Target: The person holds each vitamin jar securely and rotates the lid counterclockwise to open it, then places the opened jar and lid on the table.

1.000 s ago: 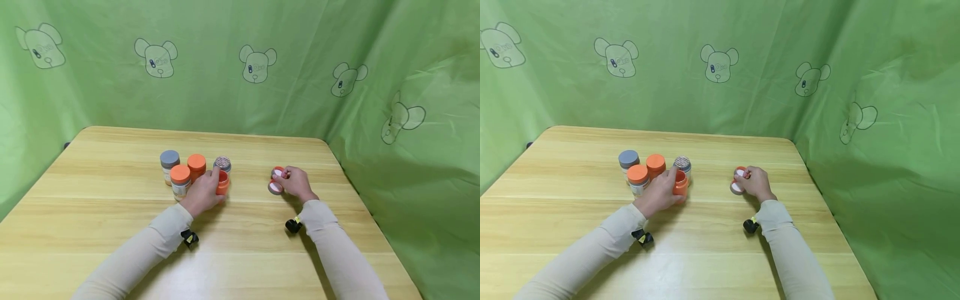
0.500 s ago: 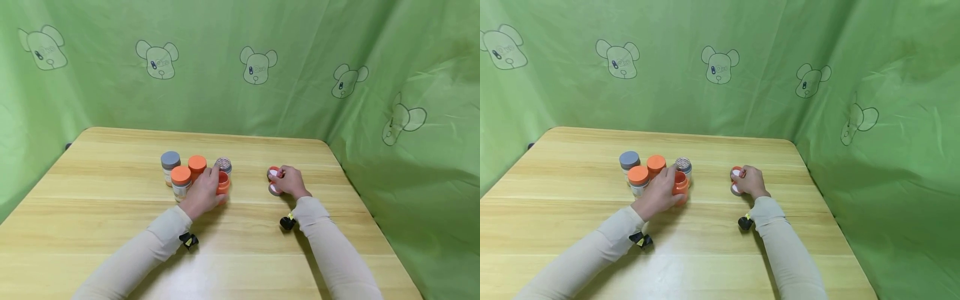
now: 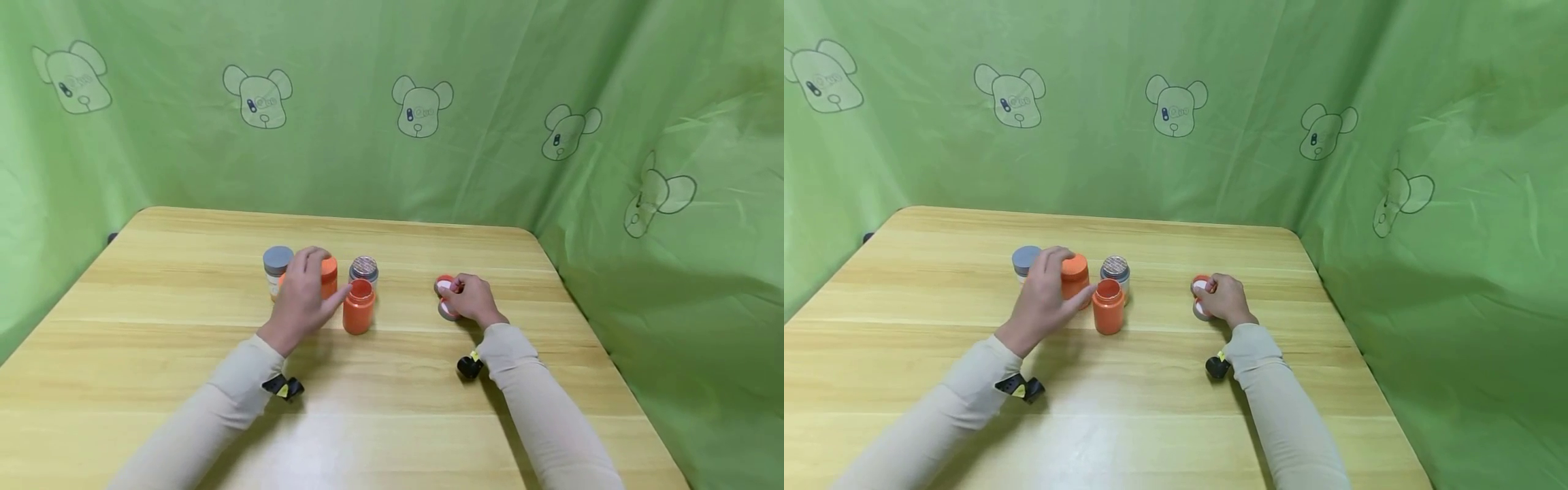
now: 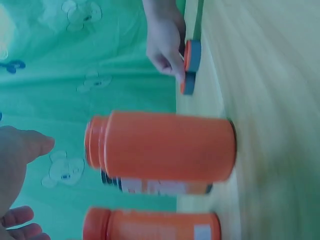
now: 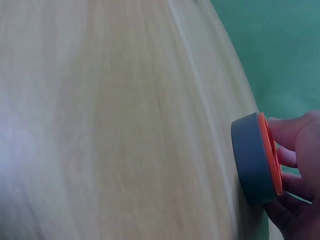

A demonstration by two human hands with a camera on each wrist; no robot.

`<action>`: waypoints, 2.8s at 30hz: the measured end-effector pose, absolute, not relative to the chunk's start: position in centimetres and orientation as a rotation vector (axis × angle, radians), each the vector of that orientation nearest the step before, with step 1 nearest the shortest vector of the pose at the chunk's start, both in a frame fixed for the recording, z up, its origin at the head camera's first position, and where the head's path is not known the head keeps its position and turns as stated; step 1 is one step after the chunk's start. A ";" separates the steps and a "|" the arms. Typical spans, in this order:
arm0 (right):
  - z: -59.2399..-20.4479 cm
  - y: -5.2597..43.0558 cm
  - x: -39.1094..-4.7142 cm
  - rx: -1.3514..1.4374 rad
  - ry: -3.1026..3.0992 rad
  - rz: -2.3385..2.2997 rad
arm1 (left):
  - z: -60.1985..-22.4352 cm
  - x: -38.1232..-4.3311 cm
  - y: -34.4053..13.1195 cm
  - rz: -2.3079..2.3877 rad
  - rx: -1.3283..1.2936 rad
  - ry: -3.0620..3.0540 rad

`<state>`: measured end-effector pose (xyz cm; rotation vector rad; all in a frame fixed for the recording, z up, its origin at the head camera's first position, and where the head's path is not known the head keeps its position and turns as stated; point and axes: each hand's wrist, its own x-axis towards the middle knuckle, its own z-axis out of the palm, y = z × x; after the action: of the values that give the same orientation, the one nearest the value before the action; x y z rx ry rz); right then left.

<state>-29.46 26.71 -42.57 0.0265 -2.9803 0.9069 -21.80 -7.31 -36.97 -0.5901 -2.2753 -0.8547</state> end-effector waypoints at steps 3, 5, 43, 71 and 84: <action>-42.7 26.8 -29.4 0.036 -2.967 0.910 | -37.4 -21.7 -8.5 -0.844 -0.524 -2.291; -42.7 26.9 -29.3 0.040 -2.950 0.916 | -37.8 -21.6 -9.3 -0.843 -0.486 -2.298; -39.3 22.5 -23.2 0.433 -2.676 1.188 | -41.8 -22.0 -11.9 -1.225 -0.198 -2.648; -37.0 19.4 -21.8 0.763 -2.437 1.320 | -35.5 -19.3 -5.8 -1.117 -0.922 -2.444; -34.9 18.4 -20.6 1.034 -2.376 1.281 | -34.7 -19.5 -3.9 -1.004 -1.029 -2.562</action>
<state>-20.64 18.36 -34.88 1.0344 -2.3756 1.2808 -19.46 -3.87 -34.71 -1.0286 -2.5617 -1.0040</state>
